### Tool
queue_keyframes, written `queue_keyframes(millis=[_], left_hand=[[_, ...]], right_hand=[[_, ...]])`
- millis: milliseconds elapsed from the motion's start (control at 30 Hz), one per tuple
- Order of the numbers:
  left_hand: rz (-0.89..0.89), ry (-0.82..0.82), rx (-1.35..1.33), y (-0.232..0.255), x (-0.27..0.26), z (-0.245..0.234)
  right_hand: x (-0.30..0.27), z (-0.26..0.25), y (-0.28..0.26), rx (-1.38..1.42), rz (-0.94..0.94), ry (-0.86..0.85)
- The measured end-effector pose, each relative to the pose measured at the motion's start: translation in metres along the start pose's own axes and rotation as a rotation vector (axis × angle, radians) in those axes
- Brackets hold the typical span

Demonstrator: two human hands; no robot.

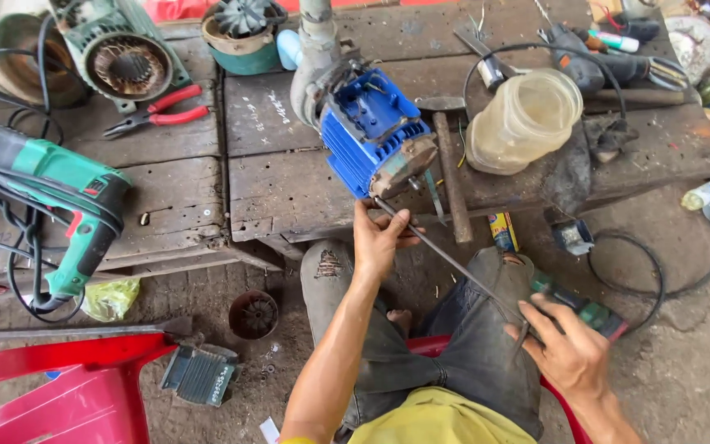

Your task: The person is preparing small screws and using a metal rod to work on the internal components of a blue electric motor housing on a wooden workbench.

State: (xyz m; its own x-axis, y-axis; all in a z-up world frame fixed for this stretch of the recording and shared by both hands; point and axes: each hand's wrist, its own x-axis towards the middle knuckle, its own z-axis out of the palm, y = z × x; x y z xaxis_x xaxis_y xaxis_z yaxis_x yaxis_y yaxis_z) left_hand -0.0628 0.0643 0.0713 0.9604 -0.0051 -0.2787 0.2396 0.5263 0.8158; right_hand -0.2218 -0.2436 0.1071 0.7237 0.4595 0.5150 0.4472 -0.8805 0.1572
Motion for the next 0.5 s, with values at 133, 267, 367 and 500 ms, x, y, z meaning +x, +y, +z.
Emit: queue_keyframes(millis=[133,267,367,500], left_hand=[[0.002,-0.001,-0.067,0.001,0.003,0.0],[-0.021,-0.002,-0.141,-0.012,0.007,-0.006],[-0.028,-0.029,-0.158,-0.015,0.007,-0.014],[-0.033,-0.056,-0.181,-0.019,0.01,-0.016]], right_hand=[[-0.003,0.011,-0.022,0.963,1.008,-0.261],[0.007,-0.029,-0.044,0.745,1.094,-0.264],[-0.028,-0.002,-0.031,-0.128,0.264,0.083],[-0.005,0.019,-0.041,-0.163,-0.012,-0.004]])
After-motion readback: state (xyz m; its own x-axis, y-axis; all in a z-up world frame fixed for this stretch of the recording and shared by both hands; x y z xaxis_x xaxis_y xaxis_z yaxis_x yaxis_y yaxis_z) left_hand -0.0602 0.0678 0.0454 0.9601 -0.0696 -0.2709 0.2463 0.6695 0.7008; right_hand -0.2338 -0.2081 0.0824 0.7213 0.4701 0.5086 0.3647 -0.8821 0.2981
